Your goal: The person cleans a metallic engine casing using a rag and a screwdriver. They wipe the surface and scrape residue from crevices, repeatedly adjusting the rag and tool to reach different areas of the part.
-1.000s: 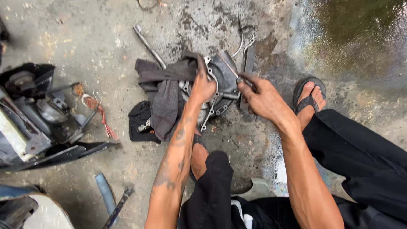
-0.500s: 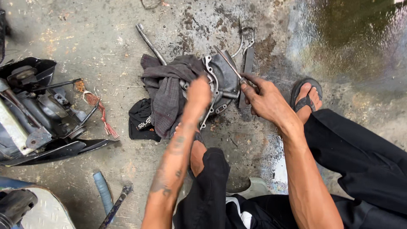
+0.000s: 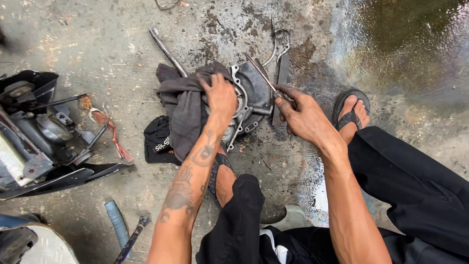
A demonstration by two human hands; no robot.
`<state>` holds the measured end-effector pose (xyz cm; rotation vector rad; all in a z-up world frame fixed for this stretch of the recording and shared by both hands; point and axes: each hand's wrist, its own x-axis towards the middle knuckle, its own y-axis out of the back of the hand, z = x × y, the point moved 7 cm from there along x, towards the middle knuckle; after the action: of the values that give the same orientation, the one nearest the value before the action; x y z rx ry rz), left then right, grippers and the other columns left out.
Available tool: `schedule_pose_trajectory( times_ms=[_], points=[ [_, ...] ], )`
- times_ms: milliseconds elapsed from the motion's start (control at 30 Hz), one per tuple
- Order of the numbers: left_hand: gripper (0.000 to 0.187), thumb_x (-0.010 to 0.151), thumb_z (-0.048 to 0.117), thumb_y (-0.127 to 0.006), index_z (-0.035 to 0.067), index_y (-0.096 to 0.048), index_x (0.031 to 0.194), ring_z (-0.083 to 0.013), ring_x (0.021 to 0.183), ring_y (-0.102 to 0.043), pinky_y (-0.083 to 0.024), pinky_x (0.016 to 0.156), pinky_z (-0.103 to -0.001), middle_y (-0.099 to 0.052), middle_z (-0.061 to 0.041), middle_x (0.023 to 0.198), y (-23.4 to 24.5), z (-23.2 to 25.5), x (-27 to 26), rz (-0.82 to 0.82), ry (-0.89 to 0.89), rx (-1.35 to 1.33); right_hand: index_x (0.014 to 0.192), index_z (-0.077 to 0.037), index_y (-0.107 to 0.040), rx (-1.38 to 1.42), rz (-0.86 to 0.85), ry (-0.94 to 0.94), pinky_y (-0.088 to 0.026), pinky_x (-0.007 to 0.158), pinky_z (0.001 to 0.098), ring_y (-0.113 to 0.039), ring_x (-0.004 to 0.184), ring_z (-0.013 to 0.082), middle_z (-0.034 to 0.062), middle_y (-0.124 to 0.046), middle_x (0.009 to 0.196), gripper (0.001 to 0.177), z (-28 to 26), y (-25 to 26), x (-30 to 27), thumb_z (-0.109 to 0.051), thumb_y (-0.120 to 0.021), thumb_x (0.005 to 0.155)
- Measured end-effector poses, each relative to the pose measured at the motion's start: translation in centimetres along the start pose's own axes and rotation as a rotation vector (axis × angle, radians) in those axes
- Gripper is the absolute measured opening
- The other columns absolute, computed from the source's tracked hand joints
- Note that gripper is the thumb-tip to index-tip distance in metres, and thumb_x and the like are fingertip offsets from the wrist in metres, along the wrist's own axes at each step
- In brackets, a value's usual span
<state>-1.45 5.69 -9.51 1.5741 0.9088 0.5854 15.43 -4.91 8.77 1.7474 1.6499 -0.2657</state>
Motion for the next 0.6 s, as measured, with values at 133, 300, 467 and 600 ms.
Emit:
schedule_pose_trajectory(
  times_ms=[133,300,467,600],
  points=[
    [0.022,0.085,0.020,-0.059,0.011,-0.075,0.097,-0.0337,0.116,-0.050,-0.010,0.108,-0.085,-0.056,-0.015,0.112,-2.5,-2.7,1.6,0.038,0.072,-0.136,0.148,0.002,-0.050,0.016,0.004,0.013,-0.052,0.050,0.0312,-0.061,0.050,0.0156,0.0091,-0.064,0.072,0.051,-0.7,0.5,-0.6,-0.026,-0.050,0.106],
    [0.024,0.086,0.017,-0.065,0.013,-0.076,0.106,-0.0309,0.122,-0.048,-0.008,0.111,-0.084,-0.051,-0.015,0.129,-0.8,-3.5,1.1,-0.126,0.057,-0.135,0.148,0.003,-0.050,0.051,0.022,0.026,-0.052,0.048,0.0311,-0.061,0.049,0.0157,0.0085,-0.063,0.071,0.051,-0.2,1.1,-0.1,-0.026,-0.049,0.106],
    [0.037,0.083,0.013,-0.072,0.008,-0.072,0.120,-0.0308,0.125,-0.048,-0.037,0.106,-0.075,-0.053,-0.012,0.130,-5.9,-5.9,2.0,-0.240,0.110,-0.473,0.146,0.001,-0.053,0.055,0.012,0.011,-0.054,0.053,0.0344,-0.062,0.049,0.0170,0.0097,-0.064,0.071,0.049,0.0,0.7,0.7,-0.025,-0.052,0.105],
    [0.013,0.091,0.023,-0.066,0.020,-0.078,0.096,-0.0301,0.094,-0.073,-0.057,0.085,-0.054,-0.075,-0.008,0.096,4.4,-10.9,3.1,-0.171,0.471,-1.184,0.148,-0.001,-0.053,0.048,0.010,-0.016,-0.055,0.058,0.0348,-0.062,0.050,0.0169,0.0096,-0.065,0.072,0.050,-0.2,0.8,0.1,-0.026,-0.052,0.105]
  ],
)
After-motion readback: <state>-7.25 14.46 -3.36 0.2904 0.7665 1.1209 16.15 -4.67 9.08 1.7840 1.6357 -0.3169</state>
